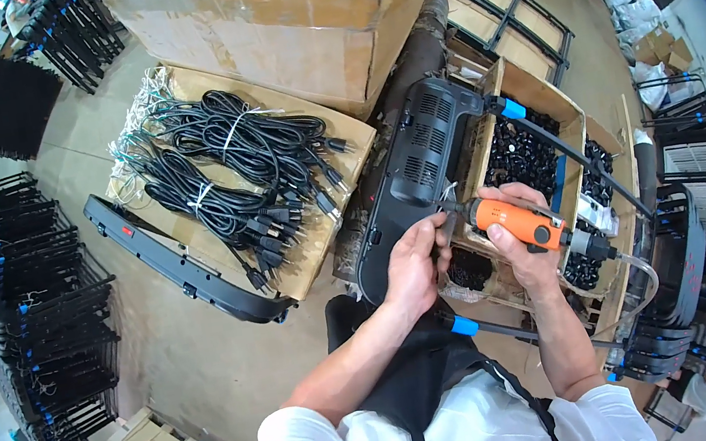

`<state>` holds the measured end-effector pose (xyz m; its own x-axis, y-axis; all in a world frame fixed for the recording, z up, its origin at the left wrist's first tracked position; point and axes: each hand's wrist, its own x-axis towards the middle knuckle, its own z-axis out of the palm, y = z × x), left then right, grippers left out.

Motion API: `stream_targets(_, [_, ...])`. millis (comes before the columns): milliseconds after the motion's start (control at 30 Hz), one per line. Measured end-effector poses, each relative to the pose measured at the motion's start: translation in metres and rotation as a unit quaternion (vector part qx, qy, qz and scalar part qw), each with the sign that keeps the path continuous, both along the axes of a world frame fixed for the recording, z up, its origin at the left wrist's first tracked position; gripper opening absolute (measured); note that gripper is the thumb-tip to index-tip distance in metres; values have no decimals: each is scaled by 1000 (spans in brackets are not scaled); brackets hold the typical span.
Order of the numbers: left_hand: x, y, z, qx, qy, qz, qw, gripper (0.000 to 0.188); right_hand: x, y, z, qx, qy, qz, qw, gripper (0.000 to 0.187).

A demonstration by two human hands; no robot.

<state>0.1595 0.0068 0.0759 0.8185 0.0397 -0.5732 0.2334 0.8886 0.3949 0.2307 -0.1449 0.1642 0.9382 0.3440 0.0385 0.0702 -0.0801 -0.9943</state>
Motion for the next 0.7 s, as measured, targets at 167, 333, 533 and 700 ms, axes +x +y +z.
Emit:
stream_targets(167, [-43,65,-12,121,7,-20,992,26,38,42,-6,-57,-22,45,997,53])
stream_targets(333, [-71,94,-25,193,69,1,979,32,58,78,-9,-103,18,78,991,54])
stream_targets(533, [-92,90,-56,216,93,49,971,28,64,98,-22,-143,11,119,983,50])
stream_targets(700, [-95,84,-71,236,88,42,967,25,68,111,-17,-163,20,131,978,51])
